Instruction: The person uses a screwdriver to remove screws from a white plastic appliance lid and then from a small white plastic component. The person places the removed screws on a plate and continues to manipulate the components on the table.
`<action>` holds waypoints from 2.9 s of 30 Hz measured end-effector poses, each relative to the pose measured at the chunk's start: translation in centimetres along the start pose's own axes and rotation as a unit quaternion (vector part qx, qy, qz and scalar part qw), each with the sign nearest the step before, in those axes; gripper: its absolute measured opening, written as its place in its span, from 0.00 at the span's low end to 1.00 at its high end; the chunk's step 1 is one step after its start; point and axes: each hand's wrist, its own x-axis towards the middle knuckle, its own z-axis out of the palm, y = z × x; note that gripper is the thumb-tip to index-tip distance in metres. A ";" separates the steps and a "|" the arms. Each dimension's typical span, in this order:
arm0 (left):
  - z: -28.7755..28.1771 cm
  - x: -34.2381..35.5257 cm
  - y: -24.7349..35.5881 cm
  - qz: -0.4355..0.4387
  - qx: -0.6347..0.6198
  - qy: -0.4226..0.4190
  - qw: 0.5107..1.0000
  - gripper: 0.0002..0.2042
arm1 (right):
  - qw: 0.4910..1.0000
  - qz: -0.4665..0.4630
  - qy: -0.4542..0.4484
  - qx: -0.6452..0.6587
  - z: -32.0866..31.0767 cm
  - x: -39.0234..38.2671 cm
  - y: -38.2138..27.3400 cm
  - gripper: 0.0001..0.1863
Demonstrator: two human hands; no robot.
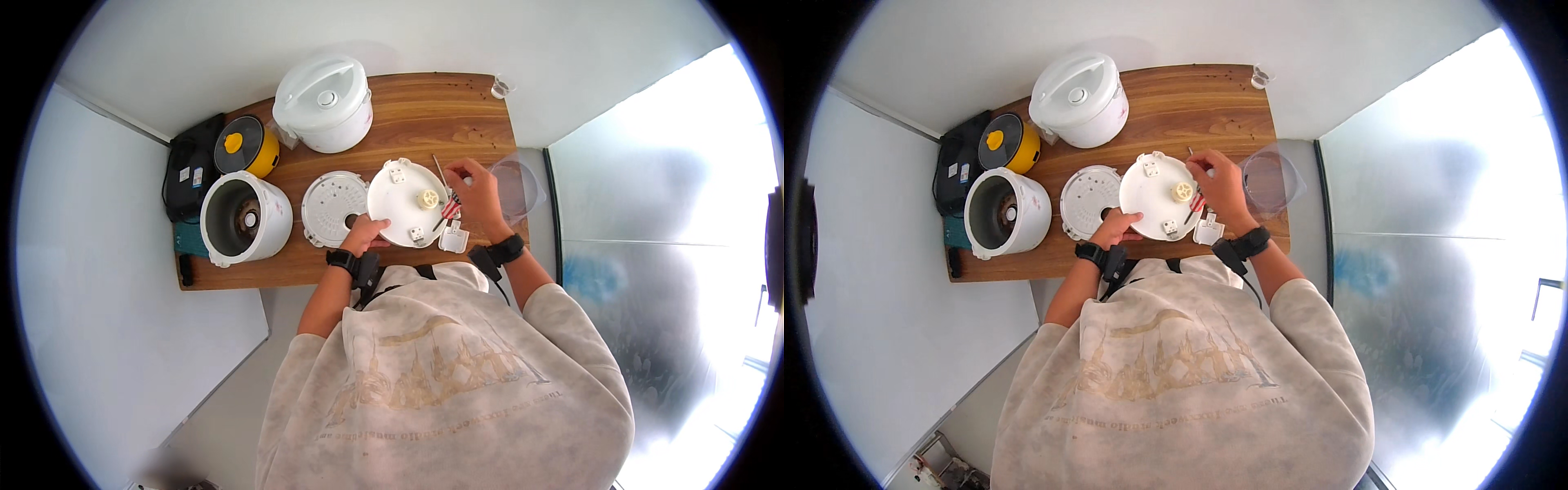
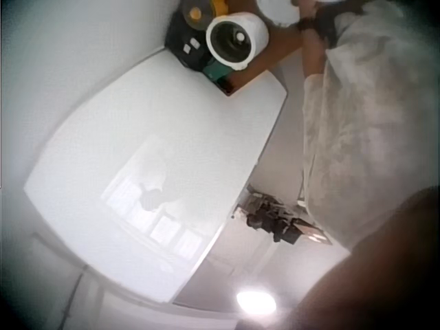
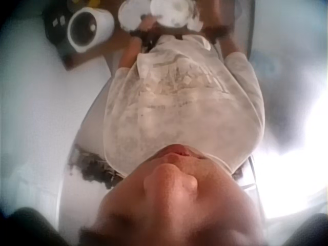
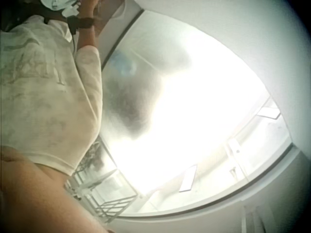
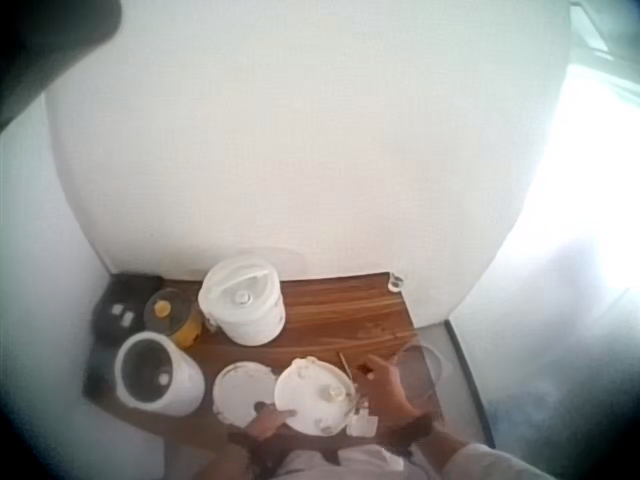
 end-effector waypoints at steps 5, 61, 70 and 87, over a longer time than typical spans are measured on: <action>0.1 -0.1 0.0 0.001 -0.008 -0.005 1.000 0.22 | 0.998 0.020 -0.010 0.051 1.9 -0.3 0.0 0.07; -0.1 0.4 -0.5 -0.007 -0.032 -0.010 0.999 0.22 | 0.996 -0.082 0.036 0.029 4.6 -1.5 1.1 0.05; 0.1 0.0 -0.1 0.001 -0.015 0.006 1.000 0.22 | 0.941 -0.075 -0.098 -0.316 2.4 -2.3 -0.9 0.14; 0.2 -0.2 0.5 0.008 0.001 0.033 0.999 0.21 | 0.929 0.038 -0.208 -0.304 1.2 -3.6 -2.4 0.25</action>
